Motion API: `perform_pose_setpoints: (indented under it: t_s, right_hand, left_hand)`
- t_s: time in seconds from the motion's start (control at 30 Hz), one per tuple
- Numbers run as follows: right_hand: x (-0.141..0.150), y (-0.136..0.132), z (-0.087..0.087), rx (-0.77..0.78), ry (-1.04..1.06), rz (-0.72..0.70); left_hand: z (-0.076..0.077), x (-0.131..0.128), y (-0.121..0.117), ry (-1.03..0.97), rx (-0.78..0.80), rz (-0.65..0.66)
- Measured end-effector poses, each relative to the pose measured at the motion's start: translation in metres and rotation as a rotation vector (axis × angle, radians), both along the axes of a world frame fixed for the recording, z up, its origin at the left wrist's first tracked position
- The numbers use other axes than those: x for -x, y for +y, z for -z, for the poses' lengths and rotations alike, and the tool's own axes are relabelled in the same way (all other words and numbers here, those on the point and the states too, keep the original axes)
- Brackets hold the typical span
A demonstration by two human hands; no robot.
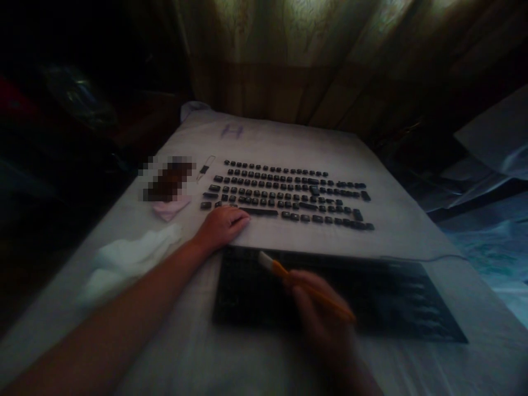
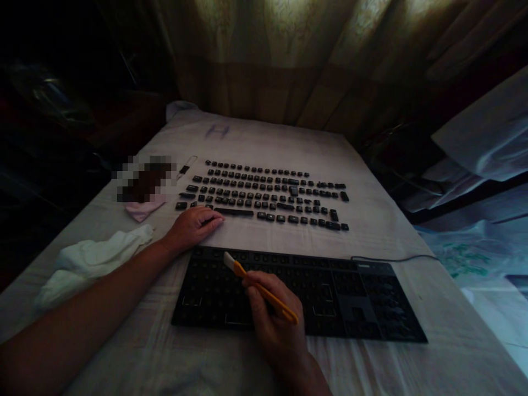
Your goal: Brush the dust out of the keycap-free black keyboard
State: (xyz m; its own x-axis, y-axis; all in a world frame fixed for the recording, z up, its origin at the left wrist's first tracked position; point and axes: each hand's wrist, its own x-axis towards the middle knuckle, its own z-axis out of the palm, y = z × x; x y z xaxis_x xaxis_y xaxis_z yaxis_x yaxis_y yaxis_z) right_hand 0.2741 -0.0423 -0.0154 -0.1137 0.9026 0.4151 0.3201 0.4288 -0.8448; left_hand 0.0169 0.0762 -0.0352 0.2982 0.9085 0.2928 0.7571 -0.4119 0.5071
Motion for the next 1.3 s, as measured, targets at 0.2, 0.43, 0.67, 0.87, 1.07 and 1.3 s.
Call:
perform_pose_setpoints:
  t_s: [0.2,0.43,0.67,0.87,1.07,1.3]
  right_hand:
    - [0.002,0.0,0.01,-0.035,-0.017,0.028]
    - [-0.001,-0.002,0.012,-0.218,0.034,0.042]
    - [-0.005,-0.009,0.009,-0.199,0.006,0.104]
    - [-0.013,-0.017,0.006,-0.015,-0.009,0.27]
    - [-0.028,-0.027,0.014,-0.082,-0.011,0.355]
    - [-0.032,-0.034,0.027,-0.099,-0.026,0.371]
  left_hand:
    - [-0.002,-0.002,0.0,-0.04,0.037,-0.06]
    - [-0.004,-0.001,-0.01,-0.153,0.098,-0.162]
    - [-0.005,0.0,-0.043,-0.216,0.099,-0.265]
    - [-0.011,-0.003,-0.077,-0.147,0.017,-0.309]
    - [-0.008,0.007,-0.087,-0.032,-0.072,-0.379]
    - [-0.001,0.011,-0.085,0.059,-0.11,-0.296]
